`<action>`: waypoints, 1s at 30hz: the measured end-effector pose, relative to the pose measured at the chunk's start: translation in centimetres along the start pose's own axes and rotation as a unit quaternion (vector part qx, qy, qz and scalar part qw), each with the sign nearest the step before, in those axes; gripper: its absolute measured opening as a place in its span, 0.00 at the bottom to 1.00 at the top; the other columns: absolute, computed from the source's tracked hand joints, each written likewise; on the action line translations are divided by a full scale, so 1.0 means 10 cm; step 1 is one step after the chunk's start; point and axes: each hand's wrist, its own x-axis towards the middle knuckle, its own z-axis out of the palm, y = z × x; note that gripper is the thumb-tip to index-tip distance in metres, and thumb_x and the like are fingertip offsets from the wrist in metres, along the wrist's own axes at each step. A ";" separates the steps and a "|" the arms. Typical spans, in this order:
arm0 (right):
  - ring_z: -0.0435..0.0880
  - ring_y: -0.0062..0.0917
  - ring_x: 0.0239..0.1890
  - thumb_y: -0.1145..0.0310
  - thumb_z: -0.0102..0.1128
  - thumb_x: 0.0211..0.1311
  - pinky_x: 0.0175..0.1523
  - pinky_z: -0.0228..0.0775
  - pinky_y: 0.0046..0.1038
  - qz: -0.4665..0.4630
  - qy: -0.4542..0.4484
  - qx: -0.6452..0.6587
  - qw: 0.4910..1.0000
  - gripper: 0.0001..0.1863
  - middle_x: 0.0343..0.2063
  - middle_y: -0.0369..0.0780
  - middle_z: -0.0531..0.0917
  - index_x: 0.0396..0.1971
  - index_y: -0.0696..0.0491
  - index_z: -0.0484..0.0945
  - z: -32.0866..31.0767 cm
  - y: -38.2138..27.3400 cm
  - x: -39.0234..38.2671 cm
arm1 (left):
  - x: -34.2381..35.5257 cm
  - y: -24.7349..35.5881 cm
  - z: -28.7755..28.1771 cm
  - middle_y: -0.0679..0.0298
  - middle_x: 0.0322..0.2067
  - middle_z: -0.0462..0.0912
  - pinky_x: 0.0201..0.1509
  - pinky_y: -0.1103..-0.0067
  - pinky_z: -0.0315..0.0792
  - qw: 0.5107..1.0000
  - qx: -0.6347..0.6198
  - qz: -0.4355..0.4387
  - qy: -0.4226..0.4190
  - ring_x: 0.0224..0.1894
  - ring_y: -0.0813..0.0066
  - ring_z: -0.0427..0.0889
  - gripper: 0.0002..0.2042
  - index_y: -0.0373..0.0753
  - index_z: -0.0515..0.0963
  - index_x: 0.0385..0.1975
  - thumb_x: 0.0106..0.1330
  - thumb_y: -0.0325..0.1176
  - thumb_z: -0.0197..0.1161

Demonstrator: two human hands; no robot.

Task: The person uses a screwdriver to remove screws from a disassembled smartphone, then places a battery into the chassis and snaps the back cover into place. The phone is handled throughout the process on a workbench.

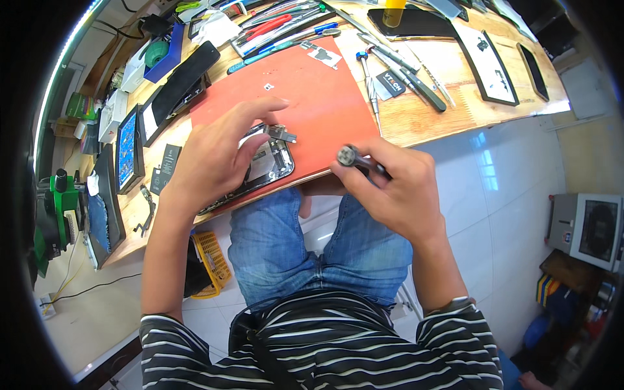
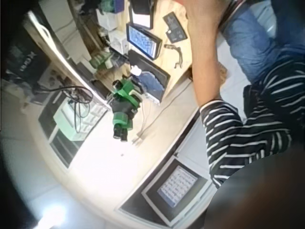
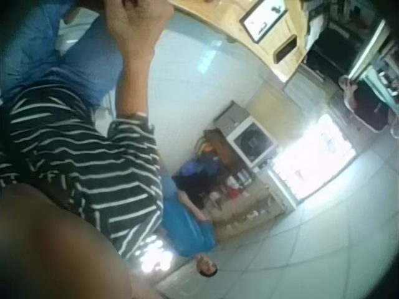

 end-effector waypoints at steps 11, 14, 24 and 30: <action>0.67 0.15 0.17 0.68 0.76 0.62 0.24 0.60 0.24 0.073 -0.050 -0.087 0.992 0.11 0.17 0.36 0.80 0.40 0.58 0.88 0.04 -0.06 0.18 | 0.40 -0.03 0.22 0.60 0.46 0.88 0.38 0.68 0.81 0.995 0.025 0.057 -0.082 0.44 0.62 0.90 0.34 0.48 0.70 0.70 0.60 0.20 0.64; 0.60 0.09 0.20 0.72 0.75 0.63 0.25 0.52 0.20 0.052 -0.036 -0.041 0.997 0.09 0.17 0.28 0.71 0.40 0.58 0.89 -0.02 0.00 0.19 | 0.28 0.00 0.12 0.61 0.51 0.86 0.37 0.68 0.80 0.997 0.043 0.049 -0.049 0.48 0.63 0.88 0.33 0.42 0.72 0.69 0.58 0.21 0.64; 0.66 0.23 0.19 0.72 0.78 0.50 0.27 0.61 0.27 -0.113 -0.283 -0.157 0.939 0.32 0.30 0.40 0.87 0.60 0.43 0.85 -0.28 -0.10 0.94 | -0.19 0.07 -0.15 0.57 0.27 0.85 0.32 0.63 0.78 0.995 0.066 -0.051 -0.049 0.29 0.54 0.86 0.12 0.41 0.83 0.45 0.62 0.28 0.64; 0.74 0.35 0.24 0.66 0.80 0.52 0.35 0.71 0.34 -0.107 -0.388 -0.236 0.884 0.28 0.30 0.43 0.86 0.57 0.45 0.86 -0.18 -0.11 1.25 | -0.28 0.20 -0.15 0.56 0.27 0.86 0.31 0.64 0.77 0.995 0.019 -0.096 -0.028 0.28 0.54 0.86 0.10 0.39 0.82 0.45 0.65 0.29 0.64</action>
